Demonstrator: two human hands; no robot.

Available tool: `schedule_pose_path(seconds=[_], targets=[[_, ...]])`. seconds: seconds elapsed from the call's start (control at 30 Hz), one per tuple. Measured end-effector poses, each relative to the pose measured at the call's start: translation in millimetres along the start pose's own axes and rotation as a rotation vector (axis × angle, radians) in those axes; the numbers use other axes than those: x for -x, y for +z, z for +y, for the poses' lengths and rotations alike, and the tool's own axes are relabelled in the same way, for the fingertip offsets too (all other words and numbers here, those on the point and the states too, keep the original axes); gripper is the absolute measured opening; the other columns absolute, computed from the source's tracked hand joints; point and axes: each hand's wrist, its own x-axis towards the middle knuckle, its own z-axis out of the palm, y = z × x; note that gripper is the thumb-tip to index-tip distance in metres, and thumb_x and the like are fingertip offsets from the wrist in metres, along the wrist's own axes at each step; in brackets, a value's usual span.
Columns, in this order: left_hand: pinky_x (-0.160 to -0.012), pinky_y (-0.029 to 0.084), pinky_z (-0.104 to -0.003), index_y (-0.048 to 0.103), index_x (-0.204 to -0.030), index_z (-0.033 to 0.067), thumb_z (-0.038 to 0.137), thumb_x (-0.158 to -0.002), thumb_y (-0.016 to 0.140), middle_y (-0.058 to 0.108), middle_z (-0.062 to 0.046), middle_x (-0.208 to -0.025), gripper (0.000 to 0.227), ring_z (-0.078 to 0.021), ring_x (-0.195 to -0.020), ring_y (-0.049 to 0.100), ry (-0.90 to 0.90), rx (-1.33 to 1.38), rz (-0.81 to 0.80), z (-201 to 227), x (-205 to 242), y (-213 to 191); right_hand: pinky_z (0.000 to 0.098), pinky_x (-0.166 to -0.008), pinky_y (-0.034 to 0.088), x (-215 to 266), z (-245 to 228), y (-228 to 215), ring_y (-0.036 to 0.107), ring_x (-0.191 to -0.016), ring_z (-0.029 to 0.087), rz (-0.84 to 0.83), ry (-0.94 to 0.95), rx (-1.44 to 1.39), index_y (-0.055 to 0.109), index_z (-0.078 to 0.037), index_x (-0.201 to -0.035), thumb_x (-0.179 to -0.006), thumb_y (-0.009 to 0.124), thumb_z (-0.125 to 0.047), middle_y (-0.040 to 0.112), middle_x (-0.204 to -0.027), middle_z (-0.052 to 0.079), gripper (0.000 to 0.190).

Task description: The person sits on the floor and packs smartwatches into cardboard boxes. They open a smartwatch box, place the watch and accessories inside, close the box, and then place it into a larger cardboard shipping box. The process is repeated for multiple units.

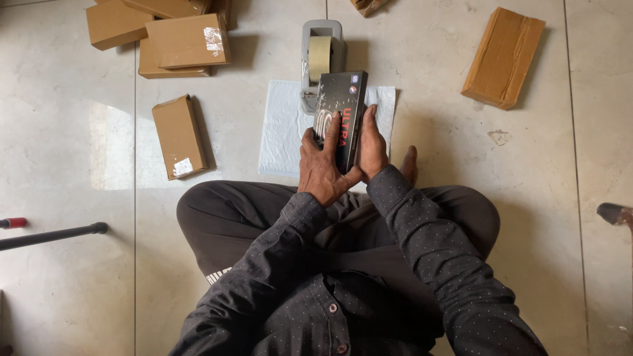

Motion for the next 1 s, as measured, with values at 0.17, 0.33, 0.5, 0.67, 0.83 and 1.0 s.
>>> schedule_pose_path(seconds=[0.17, 0.33, 0.5, 0.67, 0.83, 1.0], targets=[[-0.108, 0.04, -0.064, 0.013, -0.167, 0.0253, 0.044, -0.069, 0.078, 0.023, -0.042, -0.153, 0.119, -0.0588, -0.129, 0.041, 0.031, -0.001, -0.102, 3, 6, -2, 0.0441, -0.111, 0.05, 1, -5, 13, 0.054, -0.136, 0.03, -0.066, -0.003, -0.048, 0.042, -0.006, -0.151, -0.098, 0.039, -0.069, 0.057, -0.141, 0.012, 0.082], [-0.1, 0.04, -0.063, 0.009, -0.16, 0.0196, 0.037, -0.056, 0.085, 0.01, -0.044, -0.156, 0.13, -0.06, -0.134, 0.032, 0.082, -0.049, -0.1, 19, 20, 0, 0.0473, -0.103, 0.054, 2, -9, 12, 0.056, -0.133, 0.035, -0.058, -0.057, -0.109, 0.046, -0.002, -0.147, -0.097, 0.042, -0.067, 0.061, -0.137, 0.016, 0.082], [-0.107, 0.036, -0.055, 0.018, -0.165, 0.0292, 0.023, -0.062, 0.085, 0.011, -0.031, -0.167, 0.123, -0.0487, -0.143, 0.032, 0.102, -0.337, -0.122, 8, 19, -7, 0.035, -0.101, 0.052, -13, -3, -12, 0.06, -0.121, 0.021, 0.323, -0.196, 0.087, 0.058, 0.005, -0.144, -0.106, 0.067, -0.039, 0.063, -0.134, 0.01, 0.058], [-0.113, 0.032, -0.063, 0.027, -0.156, 0.0195, 0.041, -0.059, 0.094, 0.013, -0.028, -0.159, 0.12, -0.0486, -0.14, 0.027, 0.197, -0.259, -0.03, -40, 15, -17, 0.0327, -0.08, 0.061, -15, -7, -30, 0.072, -0.089, 0.019, 0.351, -0.316, 0.125, 0.066, 0.005, -0.119, -0.095, 0.073, -0.01, 0.073, -0.105, 0.01, 0.029], [-0.08, 0.057, -0.039, 0.041, -0.148, -0.0065, 0.025, -0.089, 0.082, 0.054, -0.027, -0.127, 0.078, -0.0301, -0.107, 0.059, -0.236, 0.928, 0.002, -88, 11, 3, 0.0311, -0.072, 0.061, -11, -5, -23, 0.071, -0.083, 0.016, 0.328, -0.215, 0.126, 0.066, 0.001, -0.118, -0.095, 0.071, -0.006, 0.072, -0.101, 0.008, 0.025], [-0.071, 0.062, -0.03, 0.057, -0.135, -0.0081, 0.011, -0.093, 0.075, 0.075, -0.011, -0.101, 0.05, -0.0168, -0.081, 0.073, -0.394, 1.308, -0.079, -111, 12, 14, 0.0315, -0.073, 0.064, -12, -4, -9, 0.071, -0.086, 0.012, 0.416, -0.117, 0.216, 0.063, -0.003, -0.116, -0.089, 0.075, -0.011, 0.071, -0.1, 0.003, 0.03]])
